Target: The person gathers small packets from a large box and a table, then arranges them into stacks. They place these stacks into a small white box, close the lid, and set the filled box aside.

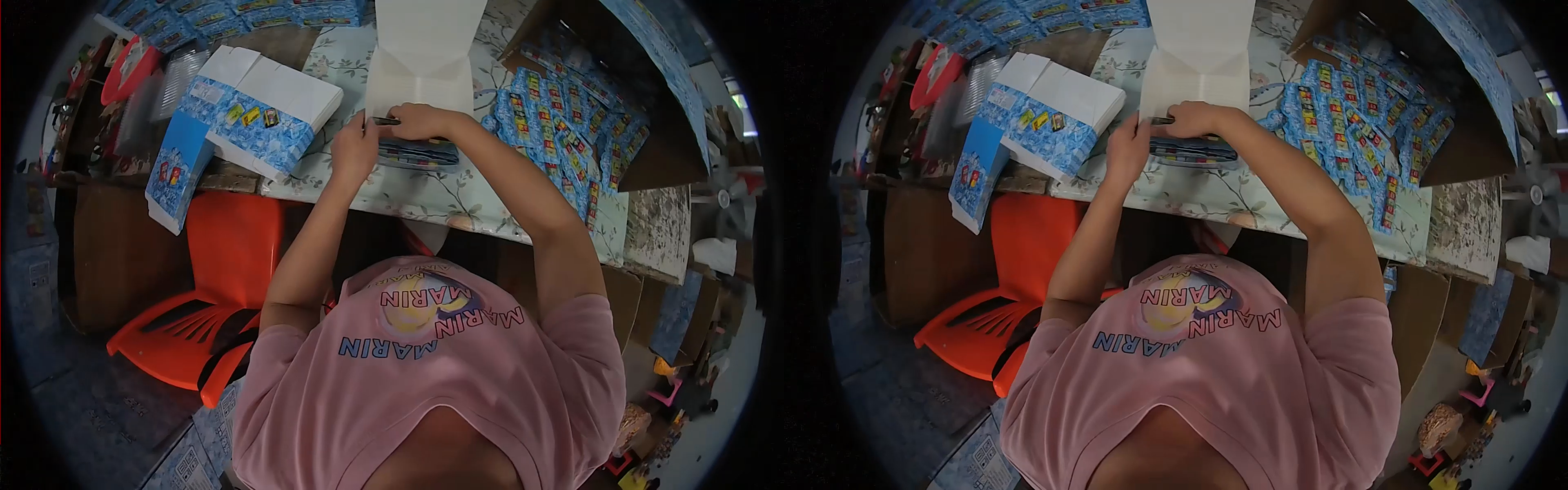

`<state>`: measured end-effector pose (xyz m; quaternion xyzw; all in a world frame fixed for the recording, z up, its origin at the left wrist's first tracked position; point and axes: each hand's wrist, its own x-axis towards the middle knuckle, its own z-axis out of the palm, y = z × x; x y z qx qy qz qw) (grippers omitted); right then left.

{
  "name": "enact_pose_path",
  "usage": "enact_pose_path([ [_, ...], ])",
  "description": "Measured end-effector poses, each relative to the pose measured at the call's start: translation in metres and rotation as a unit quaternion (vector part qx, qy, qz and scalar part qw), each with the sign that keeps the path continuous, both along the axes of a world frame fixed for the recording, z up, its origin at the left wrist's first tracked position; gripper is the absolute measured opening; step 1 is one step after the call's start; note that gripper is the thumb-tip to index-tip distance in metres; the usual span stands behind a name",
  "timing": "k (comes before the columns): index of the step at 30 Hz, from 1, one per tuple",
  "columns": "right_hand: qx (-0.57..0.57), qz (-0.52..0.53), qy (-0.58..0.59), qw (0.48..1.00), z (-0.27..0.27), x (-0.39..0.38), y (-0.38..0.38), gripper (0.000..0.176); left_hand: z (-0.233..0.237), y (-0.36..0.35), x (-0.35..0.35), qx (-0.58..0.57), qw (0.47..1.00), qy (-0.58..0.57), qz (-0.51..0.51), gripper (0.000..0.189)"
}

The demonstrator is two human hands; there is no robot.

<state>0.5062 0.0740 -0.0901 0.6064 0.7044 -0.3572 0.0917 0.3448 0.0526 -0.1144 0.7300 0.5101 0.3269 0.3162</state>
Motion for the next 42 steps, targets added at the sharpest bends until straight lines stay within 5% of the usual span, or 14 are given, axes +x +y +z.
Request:
enact_pose_path([
  [3,-0.038,-0.064,0.059,0.995,0.020,0.019,-0.021,0.065,-0.009,0.006,-0.005,0.019,0.999,-0.031,-0.005,0.026],
  [5,0.407,-0.077,0.182,0.892,0.017,0.037,-0.049,0.054,-0.019,0.019,-0.017,-0.007,0.999,-0.030,0.009,0.027],
  [8,0.467,-0.281,0.226,0.807,0.025,0.100,-0.113,0.055,-0.015,0.029,-0.041,-0.014,0.997,-0.070,0.020,0.030],
  [11,0.460,-0.382,-0.026,0.801,-0.041,0.173,-0.197,0.058,0.007,0.027,-0.043,-0.003,0.996,-0.068,0.052,0.030],
  [13,0.465,-0.374,-0.145,0.789,-0.075,0.175,-0.234,0.060,0.034,0.013,-0.016,0.328,0.932,-0.105,0.116,0.033],
  [18,0.486,-0.307,-0.172,0.800,-0.079,0.161,-0.236,0.059,0.021,-0.048,0.101,0.087,0.944,-0.033,-0.317,0.058],
  [22,0.471,-0.363,-0.088,0.799,-0.054,0.187,-0.201,0.047,-0.037,-0.025,0.202,0.031,0.981,0.052,-0.186,0.071],
  [26,0.571,-0.366,-0.247,0.692,-0.052,0.209,-0.157,0.032,-0.060,-0.003,0.241,-0.015,0.981,0.159,-0.113,0.075],
  [29,0.476,-0.278,-0.128,0.825,-0.055,0.219,-0.151,0.033,-0.050,-0.002,0.242,0.024,0.968,0.208,-0.140,0.072],
  [35,0.508,-0.391,-0.139,0.755,-0.017,0.212,-0.156,0.038,-0.033,-0.005,0.220,0.036,0.994,-0.040,-0.092,0.059],
  [37,0.465,-0.404,-0.156,0.772,0.002,0.193,-0.160,0.032,-0.021,-0.015,0.202,-0.026,0.989,-0.111,-0.096,0.057],
  [39,0.344,-0.314,-0.065,0.882,0.006,0.171,-0.159,0.029,-0.024,-0.028,0.177,-0.089,0.974,-0.184,-0.096,0.054],
  [40,0.252,-0.312,0.104,0.910,0.006,0.168,-0.159,0.037,-0.029,-0.033,0.162,-0.115,0.976,-0.153,-0.103,0.051],
  [42,0.275,-0.340,0.060,0.897,-0.001,0.171,-0.148,0.042,-0.032,-0.046,0.140,-0.139,0.977,-0.124,-0.106,0.048],
])
